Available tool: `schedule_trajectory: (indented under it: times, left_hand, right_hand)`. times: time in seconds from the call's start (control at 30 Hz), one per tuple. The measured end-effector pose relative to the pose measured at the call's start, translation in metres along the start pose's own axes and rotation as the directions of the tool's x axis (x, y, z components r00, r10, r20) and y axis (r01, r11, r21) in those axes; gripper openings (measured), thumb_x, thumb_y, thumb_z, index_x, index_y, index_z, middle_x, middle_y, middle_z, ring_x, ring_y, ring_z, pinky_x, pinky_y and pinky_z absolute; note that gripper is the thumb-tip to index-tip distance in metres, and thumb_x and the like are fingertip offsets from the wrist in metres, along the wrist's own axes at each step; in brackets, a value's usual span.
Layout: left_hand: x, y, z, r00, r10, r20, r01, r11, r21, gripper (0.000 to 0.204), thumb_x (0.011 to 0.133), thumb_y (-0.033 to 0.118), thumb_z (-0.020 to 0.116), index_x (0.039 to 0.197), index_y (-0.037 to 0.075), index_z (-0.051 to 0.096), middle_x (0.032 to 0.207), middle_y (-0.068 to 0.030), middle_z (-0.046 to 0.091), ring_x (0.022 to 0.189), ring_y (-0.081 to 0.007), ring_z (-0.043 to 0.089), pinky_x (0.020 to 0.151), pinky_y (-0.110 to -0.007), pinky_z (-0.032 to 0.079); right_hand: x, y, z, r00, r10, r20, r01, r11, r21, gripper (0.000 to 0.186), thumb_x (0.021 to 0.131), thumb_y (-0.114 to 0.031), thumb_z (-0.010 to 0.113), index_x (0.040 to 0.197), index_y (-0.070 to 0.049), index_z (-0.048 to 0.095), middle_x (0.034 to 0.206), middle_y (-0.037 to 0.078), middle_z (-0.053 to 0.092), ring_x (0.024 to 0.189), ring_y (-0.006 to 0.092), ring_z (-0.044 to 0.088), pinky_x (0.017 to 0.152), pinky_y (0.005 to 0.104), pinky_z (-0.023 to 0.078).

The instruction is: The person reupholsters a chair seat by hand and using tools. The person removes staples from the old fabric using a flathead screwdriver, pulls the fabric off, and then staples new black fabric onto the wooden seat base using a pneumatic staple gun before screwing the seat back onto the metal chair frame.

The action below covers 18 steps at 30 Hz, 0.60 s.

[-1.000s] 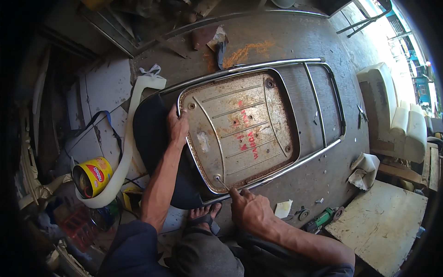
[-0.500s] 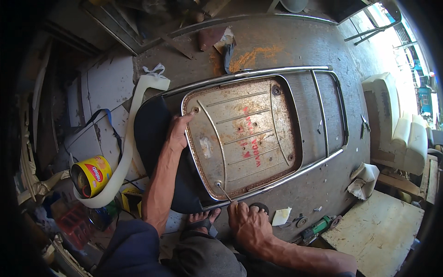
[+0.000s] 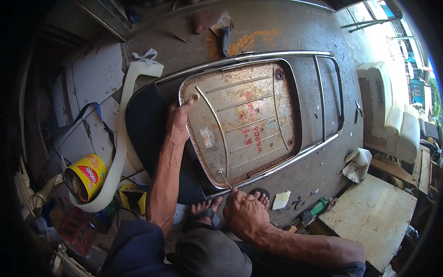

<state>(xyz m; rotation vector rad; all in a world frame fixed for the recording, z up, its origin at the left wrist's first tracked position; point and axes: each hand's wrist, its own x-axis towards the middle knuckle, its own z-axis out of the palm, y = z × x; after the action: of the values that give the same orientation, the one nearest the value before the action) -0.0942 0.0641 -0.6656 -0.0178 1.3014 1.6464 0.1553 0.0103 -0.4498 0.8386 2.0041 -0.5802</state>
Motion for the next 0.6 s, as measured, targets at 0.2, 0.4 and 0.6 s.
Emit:
schedule_trajectory:
  times: [0.2, 0.4, 0.6]
  left_hand:
    - [-0.054, 0.004, -0.001, 0.983, -0.140, 0.123, 0.149, 0.987, -0.063, 0.030, 0.092, 0.016, 0.074, 0.116, 0.000, 0.070, 0.106, -0.0094, 0.074, 0.093, -0.0190, 0.071, 0.085, -0.036, 0.057]
    - [-0.176, -0.091, -0.017, 0.935, -0.343, 0.094, 0.344, 0.939, 0.002, 0.044, 0.093, 0.016, 0.073, 0.132, -0.001, 0.062, 0.121, -0.0125, 0.069, 0.108, -0.0203, 0.065, 0.096, -0.036, 0.051]
    - [-0.182, -0.103, -0.007, 0.895, -0.407, -0.184, 0.426, 0.901, 0.077, 0.048, 0.097, 0.009, 0.067, 0.141, -0.003, 0.052, 0.130, -0.0136, 0.064, 0.114, -0.0226, 0.062, 0.100, -0.037, 0.049]
  right_hand:
    - [-0.002, -0.003, -0.001, 0.999, 0.040, 0.021, -0.040, 0.999, -0.011, 0.061, 0.094, -0.015, 0.056, 0.142, 0.018, 0.039, 0.117, 0.034, 0.062, 0.107, 0.0446, 0.066, 0.088, 0.0497, 0.057]
    - [-0.009, -0.014, -0.048, 0.994, -0.071, 0.088, 0.078, 0.994, -0.074, 0.051, 0.098, -0.014, 0.052, 0.138, 0.016, 0.044, 0.112, 0.031, 0.064, 0.104, 0.0429, 0.068, 0.086, 0.0492, 0.058]
    - [0.002, -0.013, -0.010, 0.998, 0.019, -0.057, -0.018, 1.000, 0.016, 0.037, 0.103, -0.019, 0.041, 0.115, 0.013, 0.056, 0.104, 0.034, 0.067, 0.096, 0.0508, 0.069, 0.085, 0.0567, 0.056]
